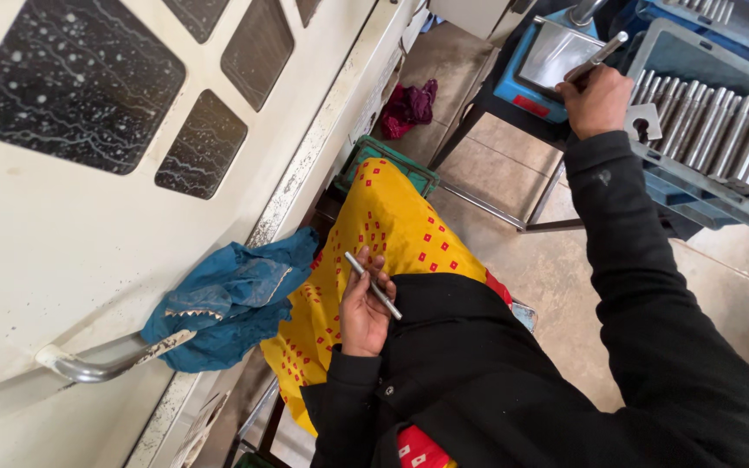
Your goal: The person selects cylindrical metal rods from a blue bin, weighs one on a digital scale, and then uses two rods to pry open a machine door. They insert the rods into the machine's interior and manipulate internal components before closing the door and wiping the handle with a cloth.
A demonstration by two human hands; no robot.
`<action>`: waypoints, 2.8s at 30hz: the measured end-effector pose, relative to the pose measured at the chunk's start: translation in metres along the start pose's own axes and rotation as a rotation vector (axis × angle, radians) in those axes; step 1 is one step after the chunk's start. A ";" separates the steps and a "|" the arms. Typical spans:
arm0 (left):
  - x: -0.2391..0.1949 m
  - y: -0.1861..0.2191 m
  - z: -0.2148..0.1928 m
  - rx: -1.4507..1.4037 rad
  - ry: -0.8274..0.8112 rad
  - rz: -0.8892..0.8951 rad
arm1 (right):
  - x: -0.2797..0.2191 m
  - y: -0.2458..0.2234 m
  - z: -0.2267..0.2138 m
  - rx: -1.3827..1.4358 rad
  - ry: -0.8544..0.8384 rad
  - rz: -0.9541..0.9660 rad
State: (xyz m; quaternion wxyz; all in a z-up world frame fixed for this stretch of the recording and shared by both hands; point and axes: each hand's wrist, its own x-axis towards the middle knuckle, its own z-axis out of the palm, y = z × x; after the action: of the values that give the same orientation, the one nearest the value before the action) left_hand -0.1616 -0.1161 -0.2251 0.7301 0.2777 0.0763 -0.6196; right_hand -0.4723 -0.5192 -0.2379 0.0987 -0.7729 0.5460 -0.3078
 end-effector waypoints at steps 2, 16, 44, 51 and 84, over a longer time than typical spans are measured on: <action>-0.001 0.000 0.000 0.001 0.003 -0.005 | 0.000 0.002 0.002 -0.009 0.018 -0.014; -0.005 0.002 -0.003 -0.016 -0.012 0.004 | 0.008 0.012 0.013 -0.060 0.116 0.017; -0.004 0.001 -0.007 -0.026 0.024 0.005 | 0.031 0.035 0.029 -0.101 0.160 0.103; -0.004 0.003 -0.007 -0.008 0.020 0.022 | 0.034 0.040 0.033 -0.169 0.170 0.056; -0.001 0.003 -0.011 -0.001 0.057 0.017 | -0.031 -0.047 0.024 0.115 0.351 -0.005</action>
State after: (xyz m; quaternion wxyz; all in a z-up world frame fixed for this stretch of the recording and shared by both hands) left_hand -0.1568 -0.1096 -0.2327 0.7330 0.2952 0.0951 -0.6054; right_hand -0.4281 -0.4780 -0.2458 0.0451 -0.7016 0.5344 -0.4691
